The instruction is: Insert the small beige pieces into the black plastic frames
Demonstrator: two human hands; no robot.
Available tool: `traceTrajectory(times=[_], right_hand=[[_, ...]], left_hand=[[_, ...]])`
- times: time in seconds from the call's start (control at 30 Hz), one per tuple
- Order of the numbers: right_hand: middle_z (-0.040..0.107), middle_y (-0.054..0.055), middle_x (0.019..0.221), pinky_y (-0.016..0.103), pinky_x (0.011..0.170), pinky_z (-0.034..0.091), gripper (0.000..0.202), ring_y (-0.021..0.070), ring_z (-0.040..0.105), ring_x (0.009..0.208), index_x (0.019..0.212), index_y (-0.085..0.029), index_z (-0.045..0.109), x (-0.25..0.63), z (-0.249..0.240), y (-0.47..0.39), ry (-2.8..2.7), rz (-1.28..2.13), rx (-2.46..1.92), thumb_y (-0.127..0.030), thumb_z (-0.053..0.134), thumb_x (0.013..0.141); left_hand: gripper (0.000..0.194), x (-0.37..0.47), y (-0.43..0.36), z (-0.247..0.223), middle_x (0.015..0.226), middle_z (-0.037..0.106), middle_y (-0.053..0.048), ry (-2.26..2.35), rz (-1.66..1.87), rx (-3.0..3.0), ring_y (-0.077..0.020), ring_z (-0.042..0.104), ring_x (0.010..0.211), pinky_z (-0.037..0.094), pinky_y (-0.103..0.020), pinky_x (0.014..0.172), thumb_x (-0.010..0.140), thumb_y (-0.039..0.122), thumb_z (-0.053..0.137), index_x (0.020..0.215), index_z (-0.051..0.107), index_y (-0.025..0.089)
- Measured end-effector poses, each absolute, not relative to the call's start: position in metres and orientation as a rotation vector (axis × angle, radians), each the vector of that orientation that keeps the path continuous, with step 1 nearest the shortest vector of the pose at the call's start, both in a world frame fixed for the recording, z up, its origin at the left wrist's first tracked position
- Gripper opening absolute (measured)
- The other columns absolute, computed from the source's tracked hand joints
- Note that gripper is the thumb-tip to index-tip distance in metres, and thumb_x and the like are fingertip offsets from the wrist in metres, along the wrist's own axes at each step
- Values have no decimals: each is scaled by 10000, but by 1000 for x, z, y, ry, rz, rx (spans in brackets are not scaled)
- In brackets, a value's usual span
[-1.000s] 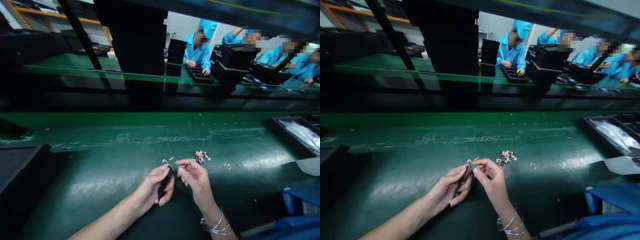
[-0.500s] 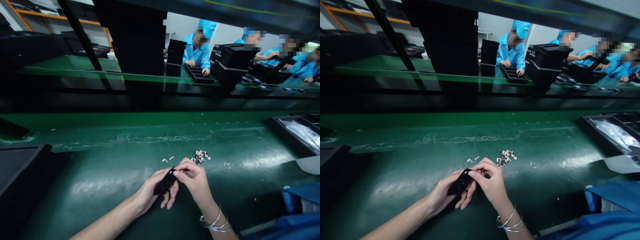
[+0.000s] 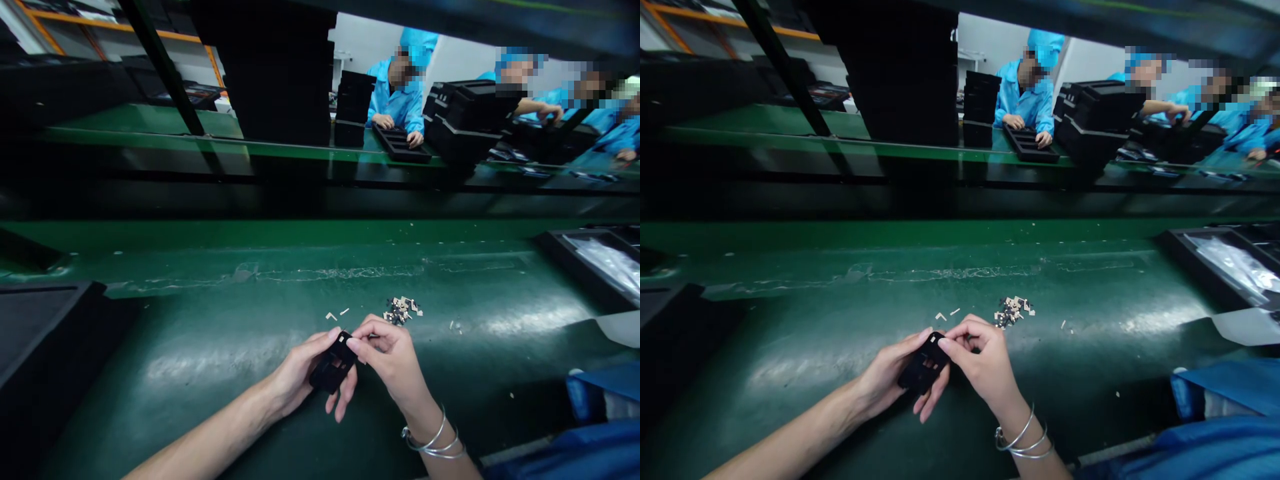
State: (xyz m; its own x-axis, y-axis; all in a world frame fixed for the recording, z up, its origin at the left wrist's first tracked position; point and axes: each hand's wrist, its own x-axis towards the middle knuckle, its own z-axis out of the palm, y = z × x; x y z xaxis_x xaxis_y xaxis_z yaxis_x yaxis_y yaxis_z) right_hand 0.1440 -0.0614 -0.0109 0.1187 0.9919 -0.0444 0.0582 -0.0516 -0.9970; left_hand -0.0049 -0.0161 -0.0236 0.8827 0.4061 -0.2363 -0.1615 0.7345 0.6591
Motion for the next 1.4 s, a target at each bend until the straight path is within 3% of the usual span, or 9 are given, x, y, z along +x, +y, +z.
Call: traceTrajectory(times=[0.33, 0.53, 0.73, 0.9, 1.03, 1.4], right_hand=[[500, -19, 644, 226, 497, 375, 163, 84, 454, 531, 654, -164, 639, 142, -10, -62, -1091, 1198, -1354, -304, 674, 731], [502, -25, 627, 213, 481, 364, 161, 72, 448, 512, 646, -155, 630, 142, -9, -62, -1066, 1243, -1336, -286, 679, 725], [504, -23, 640, 204, 470, 362, 157, 70, 451, 520, 650, -153, 631, 143, -10, -63, -1051, 1267, -1317, -283, 687, 718], [496, -26, 638, 200, 469, 360, 157, 64, 445, 512, 644, -152, 628, 144, -11, -64, -1054, 1266, -1322, -277, 683, 722], [488, -27, 639, 200, 471, 367, 155, 64, 452, 513, 646, -150, 623, 143, -11, -63, -1064, 1262, -1311, -271, 673, 729], [492, -16, 582, 230, 494, 365, 124, 91, 425, 519, 628, -146, 633, 143, -1, -64, -1393, 893, -1421, -187, 619, 744]], left_hand=[[640, -7, -16, -30, 568, 639, -137, 365, 261, 635, -197, 638, 438, 414, -203, 369, 900, 523, 267, 646, 615, 51], [514, -7, -14, -36, 586, 663, -131, 304, 286, 602, -214, 630, 425, 446, -232, 378, 906, 483, 285, 845, 597, 80], [517, -6, -14, -36, 603, 668, -144, 229, 250, 578, -225, 622, 399, 453, -257, 388, 917, 459, 248, 956, 581, 67], [598, -6, -15, -36, 611, 666, -161, 226, 208, 559, -226, 628, 414, 442, -249, 401, 908, 507, 213, 900, 600, 50], [544, -6, -15, -37, 620, 671, -153, 221, 229, 568, -224, 624, 411, 438, -250, 398, 913, 477, 237, 947, 589, 63], [468, -6, -9, -30, 648, 660, -162, 267, 261, 651, -227, 624, 507, 465, -288, 478, 876, 440, 350, 821, 616, 58]])
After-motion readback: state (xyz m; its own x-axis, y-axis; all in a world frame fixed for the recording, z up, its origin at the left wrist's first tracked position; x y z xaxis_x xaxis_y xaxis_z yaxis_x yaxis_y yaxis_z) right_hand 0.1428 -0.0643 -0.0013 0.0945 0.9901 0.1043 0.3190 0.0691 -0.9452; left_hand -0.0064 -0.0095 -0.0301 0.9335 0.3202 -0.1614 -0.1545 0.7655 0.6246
